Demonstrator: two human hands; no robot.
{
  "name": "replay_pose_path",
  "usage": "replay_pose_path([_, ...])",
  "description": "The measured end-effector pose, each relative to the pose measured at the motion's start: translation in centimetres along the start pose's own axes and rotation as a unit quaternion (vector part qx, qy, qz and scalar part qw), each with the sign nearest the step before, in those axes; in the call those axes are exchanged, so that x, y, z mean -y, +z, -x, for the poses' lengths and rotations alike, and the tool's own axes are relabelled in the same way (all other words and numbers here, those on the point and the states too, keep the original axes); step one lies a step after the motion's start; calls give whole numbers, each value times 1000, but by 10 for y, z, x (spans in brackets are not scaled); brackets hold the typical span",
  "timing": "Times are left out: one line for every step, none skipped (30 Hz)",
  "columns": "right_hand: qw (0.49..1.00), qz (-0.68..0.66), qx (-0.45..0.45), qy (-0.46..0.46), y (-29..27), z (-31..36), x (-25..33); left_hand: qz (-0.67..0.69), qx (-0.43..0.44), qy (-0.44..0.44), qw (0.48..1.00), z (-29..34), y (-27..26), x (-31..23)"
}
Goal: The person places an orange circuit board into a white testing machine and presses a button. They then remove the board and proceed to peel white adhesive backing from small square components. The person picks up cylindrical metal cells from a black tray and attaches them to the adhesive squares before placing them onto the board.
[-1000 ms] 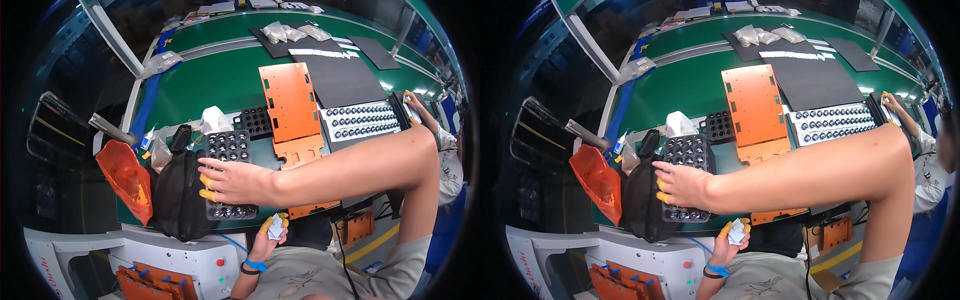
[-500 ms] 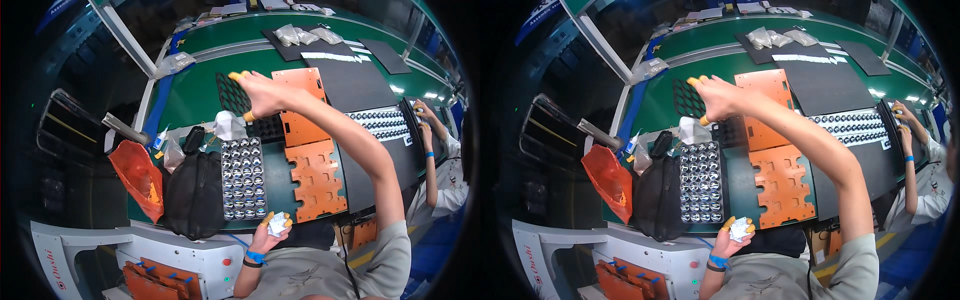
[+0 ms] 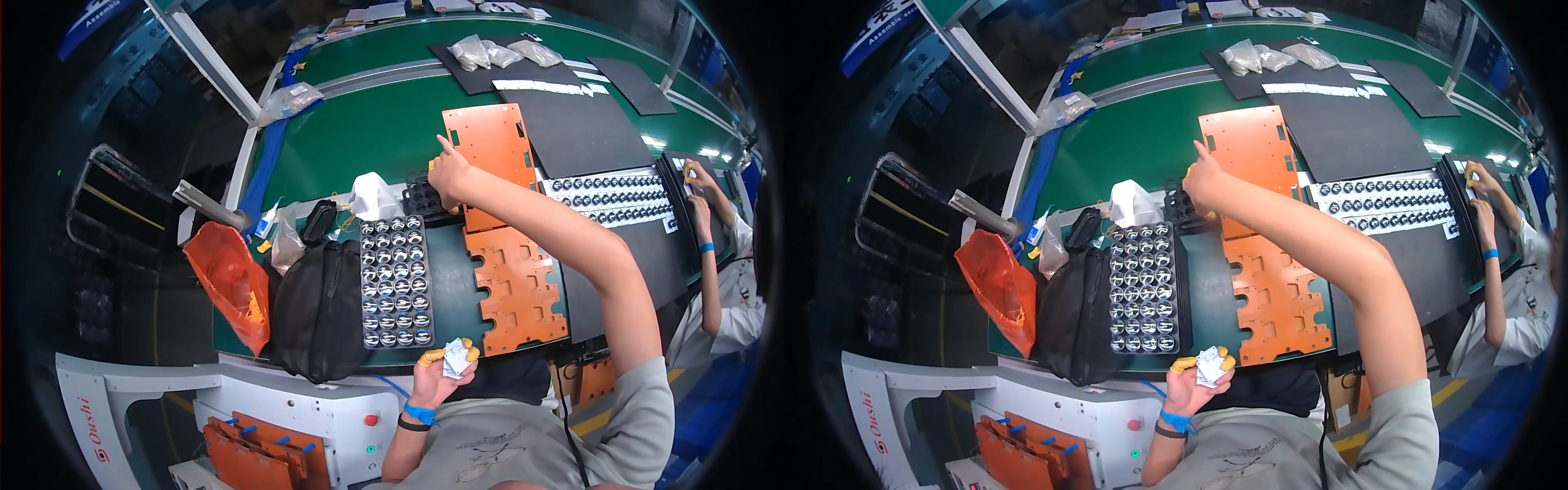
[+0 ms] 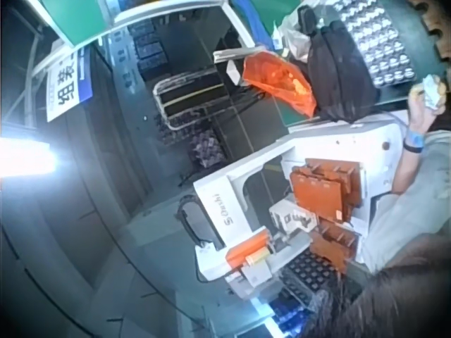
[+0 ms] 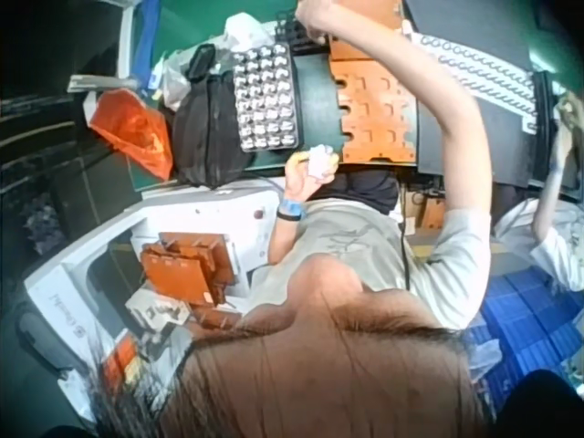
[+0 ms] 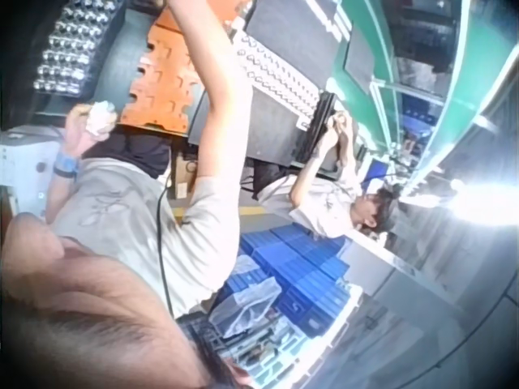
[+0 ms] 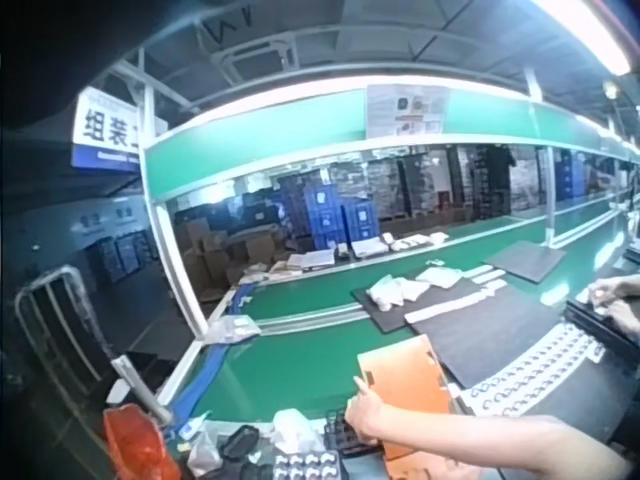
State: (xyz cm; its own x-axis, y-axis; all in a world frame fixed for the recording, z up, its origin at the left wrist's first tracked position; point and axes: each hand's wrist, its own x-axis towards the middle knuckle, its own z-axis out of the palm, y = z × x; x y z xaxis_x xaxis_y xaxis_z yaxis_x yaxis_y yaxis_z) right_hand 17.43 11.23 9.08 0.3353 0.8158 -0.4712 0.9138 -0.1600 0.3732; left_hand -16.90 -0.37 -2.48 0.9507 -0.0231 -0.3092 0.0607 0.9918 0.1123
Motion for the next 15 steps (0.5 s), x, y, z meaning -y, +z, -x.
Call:
replay_pose_path([1000,22,13,10,2,0,4,-7,-4,1,1000,-1,-1,1])
replay_pose_path([999,41,19,15,2,3,8,-16,-7,1,1000,-1,-2,2])
replay_pose_path([998,59,25,19,3,6,11,-19,-8,8,1000,-1,-3,5])
replay_pose_path([996,78,30,24,4,8,14,-22,-8,15,1000,-2,-3,7])
replay_pose_path([997,77,10,20,4,11,15,-26,-8,21,999,-1,-3,8])
replay_pose_path([997,76,-7,18,9,15,14,-32,-8,26,999,-2,-4,9])
replay_pose_path([997,74,-24,17,15,20,13,-38,-8,30,999,-4,-5,10])
replay_pose_path([995,67,-78,15,16,28,15,-41,-9,37,998,-4,-6,12])
replay_pose_path([990,59,-131,13,19,38,16,-41,0,40,998,-5,-7,12])
replay_pose_path([982,50,-184,13,21,49,16,-37,1,39,999,-6,-5,13])
replay_pose_path([958,86,-271,32,20,66,22,-48,10,44,998,-7,-5,14])
replay_pose_path([924,118,-360,46,16,85,33,-60,16,54,997,-4,-6,15])
replay_pose_path([900,64,-430,37,11,110,38,-62,3,63,996,-1,-7,18])
replay_pose_path([866,7,-500,22,5,131,50,-63,-13,77,995,5,-10,21])
replay_pose_path([844,-93,-528,9,6,152,61,-70,-21,80,994,2,-10,22])
